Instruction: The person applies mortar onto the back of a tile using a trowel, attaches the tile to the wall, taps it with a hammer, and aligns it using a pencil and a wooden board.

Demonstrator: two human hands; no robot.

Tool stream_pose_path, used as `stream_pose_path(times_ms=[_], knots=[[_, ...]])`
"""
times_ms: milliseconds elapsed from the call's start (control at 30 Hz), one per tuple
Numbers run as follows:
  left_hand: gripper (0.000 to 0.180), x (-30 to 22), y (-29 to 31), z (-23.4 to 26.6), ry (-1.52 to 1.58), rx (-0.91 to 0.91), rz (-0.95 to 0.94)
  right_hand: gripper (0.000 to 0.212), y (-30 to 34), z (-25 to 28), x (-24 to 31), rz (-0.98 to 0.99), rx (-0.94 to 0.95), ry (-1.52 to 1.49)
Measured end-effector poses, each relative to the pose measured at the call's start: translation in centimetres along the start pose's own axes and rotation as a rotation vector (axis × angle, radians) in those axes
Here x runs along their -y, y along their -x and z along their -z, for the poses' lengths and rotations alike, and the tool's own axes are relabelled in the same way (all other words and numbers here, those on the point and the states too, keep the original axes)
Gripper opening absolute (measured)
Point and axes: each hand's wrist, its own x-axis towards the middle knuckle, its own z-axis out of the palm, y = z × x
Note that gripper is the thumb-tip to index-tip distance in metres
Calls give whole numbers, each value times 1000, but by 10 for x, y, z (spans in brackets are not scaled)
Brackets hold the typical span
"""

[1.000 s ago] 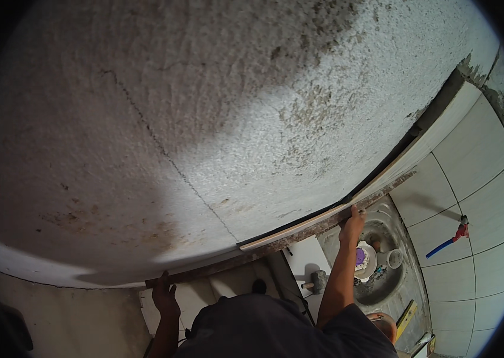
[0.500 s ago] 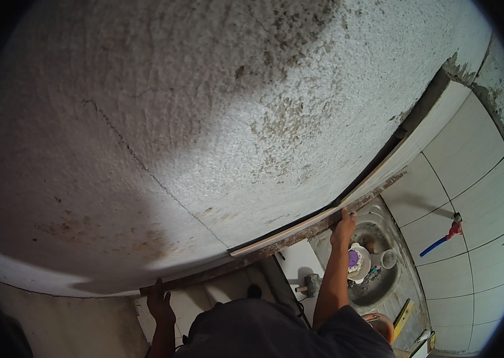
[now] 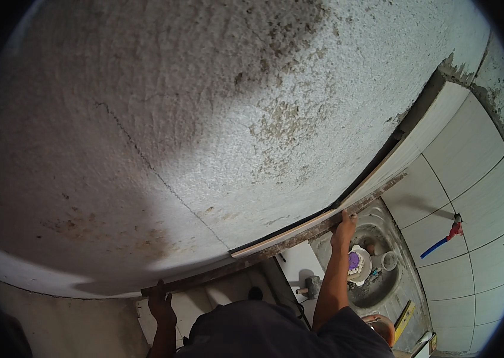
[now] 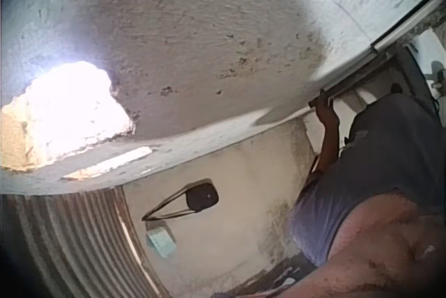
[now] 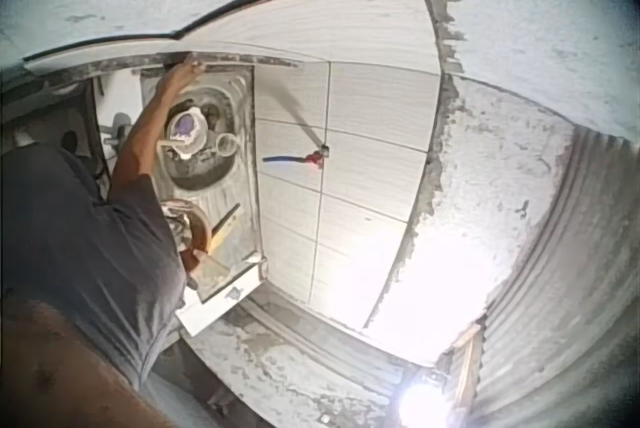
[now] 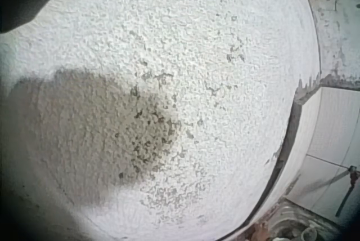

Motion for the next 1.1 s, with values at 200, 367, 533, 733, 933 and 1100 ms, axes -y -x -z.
stream_pose_path(times_ms=[200,367,533,733,933,1100], knots=[[37,-2,1,-1,-5,6,15,47,11,-5,16,-29,-26,-16],[37,0,-1,2,48,6,32,48,7,-4,12,-68,-24,-7],[38,1,-2,5,56,25,21,47,-10,8,-11,-20,-17,17],[39,-1,-2,3,85,-5,34,44,-4,4,-1,-2,13,7],[42,0,0,9,74,-28,2,56,18,-6,15,-128,73,18],[42,3,-2,11,92,-22,-22,55,5,3,-2,52,-39,136]])
